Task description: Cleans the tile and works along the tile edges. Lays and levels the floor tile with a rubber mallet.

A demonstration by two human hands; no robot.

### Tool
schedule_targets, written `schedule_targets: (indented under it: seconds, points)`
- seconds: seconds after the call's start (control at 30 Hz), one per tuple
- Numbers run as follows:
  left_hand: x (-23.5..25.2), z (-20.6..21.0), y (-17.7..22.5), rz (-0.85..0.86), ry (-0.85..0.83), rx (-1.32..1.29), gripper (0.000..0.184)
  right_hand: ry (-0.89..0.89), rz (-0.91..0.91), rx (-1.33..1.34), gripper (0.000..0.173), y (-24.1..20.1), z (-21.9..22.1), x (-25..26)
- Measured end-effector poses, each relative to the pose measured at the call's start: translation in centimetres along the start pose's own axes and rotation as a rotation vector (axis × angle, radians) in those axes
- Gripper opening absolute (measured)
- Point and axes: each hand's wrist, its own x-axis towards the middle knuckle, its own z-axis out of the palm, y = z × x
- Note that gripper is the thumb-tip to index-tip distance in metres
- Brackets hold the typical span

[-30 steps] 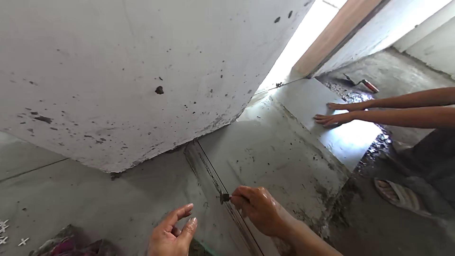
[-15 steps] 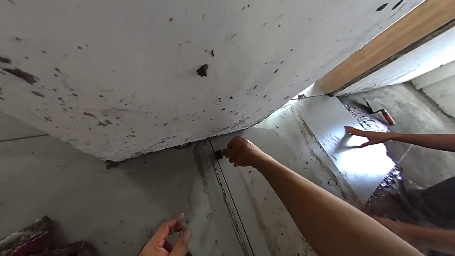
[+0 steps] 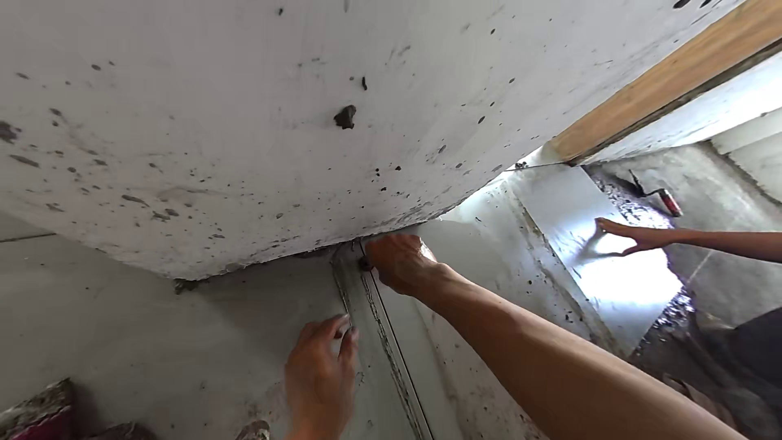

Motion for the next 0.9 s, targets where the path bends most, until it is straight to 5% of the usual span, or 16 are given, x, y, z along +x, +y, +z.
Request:
schedule_targets:
  seconds: [0.07, 0.13, 0.27, 0.43, 0.67, 0.77, 0.9]
  points:
    - [3.0, 2.2, 1.2, 0.052, -0.006, 0.156, 0.028, 0.052, -0.138, -0.092, 0.017, 1.6, 0.9, 0.1]
    - [6.2, 4.0, 3.2, -0.02, -0.183, 0.33, 0.042, 0.089, -0.212, -0.129, 0.017, 2.7, 1.6, 0.2]
    - [10.1, 6.8, 4.0, 0.009, -0.261, 0.439, 0.037, 0.093, -0.204, -0.123, 0.018, 2.7, 1.5, 0.1]
    - [10.4, 8.2, 2.2, 0.095, -0.116, 0.47, 0.036, 0.172, -0.245, -0.07, 0.014, 3.0, 1.8, 0.4]
    - [12.8, 5.8, 1.2, 0.231, -0.305, 0.321, 0.02, 0.186, -0.309, -0.091, 0.018, 4.0, 2.0, 0.4]
    - [12.3, 4.2, 1.0, 0.136, -0.14, 0.335, 0.024, 0.211, -0.338, -0.1, 0.019, 4.0, 2.4, 0.6]
    - [9.2, 7.0, 3.5, -0.009, -0.089, 0.401, 0.033, 0.194, -0.323, -0.115, 0.015, 4.0, 1.9, 0.7]
